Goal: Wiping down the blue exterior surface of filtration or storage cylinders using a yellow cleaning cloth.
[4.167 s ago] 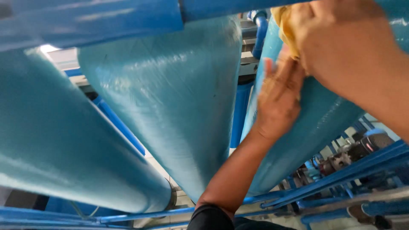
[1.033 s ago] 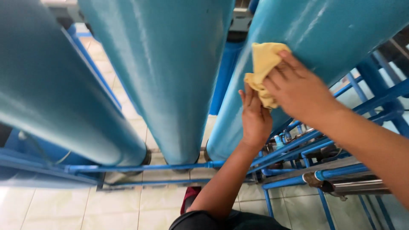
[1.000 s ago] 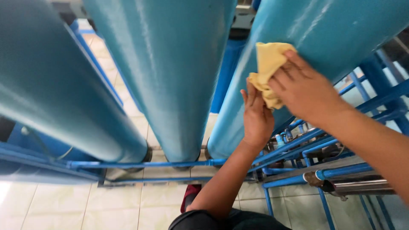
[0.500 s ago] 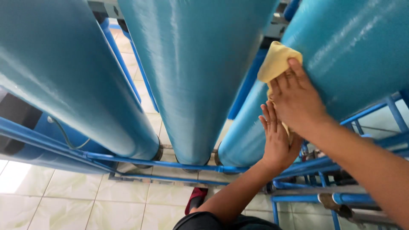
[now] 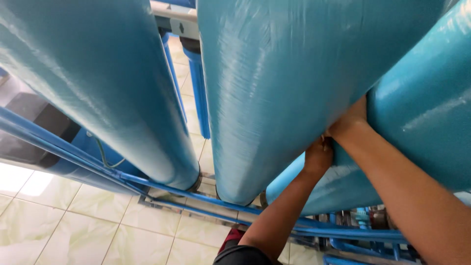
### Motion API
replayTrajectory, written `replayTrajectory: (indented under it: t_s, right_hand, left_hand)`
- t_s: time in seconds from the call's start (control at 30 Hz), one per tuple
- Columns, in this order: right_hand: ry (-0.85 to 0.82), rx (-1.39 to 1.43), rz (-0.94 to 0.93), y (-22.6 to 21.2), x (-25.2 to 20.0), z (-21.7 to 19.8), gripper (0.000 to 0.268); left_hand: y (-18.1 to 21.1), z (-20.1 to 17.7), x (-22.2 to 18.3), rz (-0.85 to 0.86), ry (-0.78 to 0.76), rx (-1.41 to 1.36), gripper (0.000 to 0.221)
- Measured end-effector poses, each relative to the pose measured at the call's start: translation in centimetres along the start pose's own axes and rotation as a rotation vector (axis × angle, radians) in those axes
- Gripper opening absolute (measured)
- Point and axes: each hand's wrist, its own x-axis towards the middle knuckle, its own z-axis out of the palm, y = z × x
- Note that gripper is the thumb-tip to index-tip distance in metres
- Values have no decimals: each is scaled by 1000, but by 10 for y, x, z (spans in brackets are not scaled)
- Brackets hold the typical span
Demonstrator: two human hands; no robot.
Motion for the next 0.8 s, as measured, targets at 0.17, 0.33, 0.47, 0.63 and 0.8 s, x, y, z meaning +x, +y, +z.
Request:
replayTrajectory:
  t_s: [0.17,0.33,0.47,0.63,0.8]
  right_hand:
    - [-25,-12,38,1,-25,10,42]
    - [-80,-203,-106,-5,-69,1,47]
    - [114,-145,-165,-5,-105,15,55]
    - [228,-163,-183,7,-165,-1,51]
    - [293,-123,-231,29,-228,-11,42]
  left_hand:
    - [47,-26,-46,306,218,-444,47]
    - [71,-34,-76,426,316,-446,56]
    - [83,-29,-108,371,318,-476,46]
    - [94,-18,-155,324,307,-365,46]
    - [84,11,-195,485,330,-228,46]
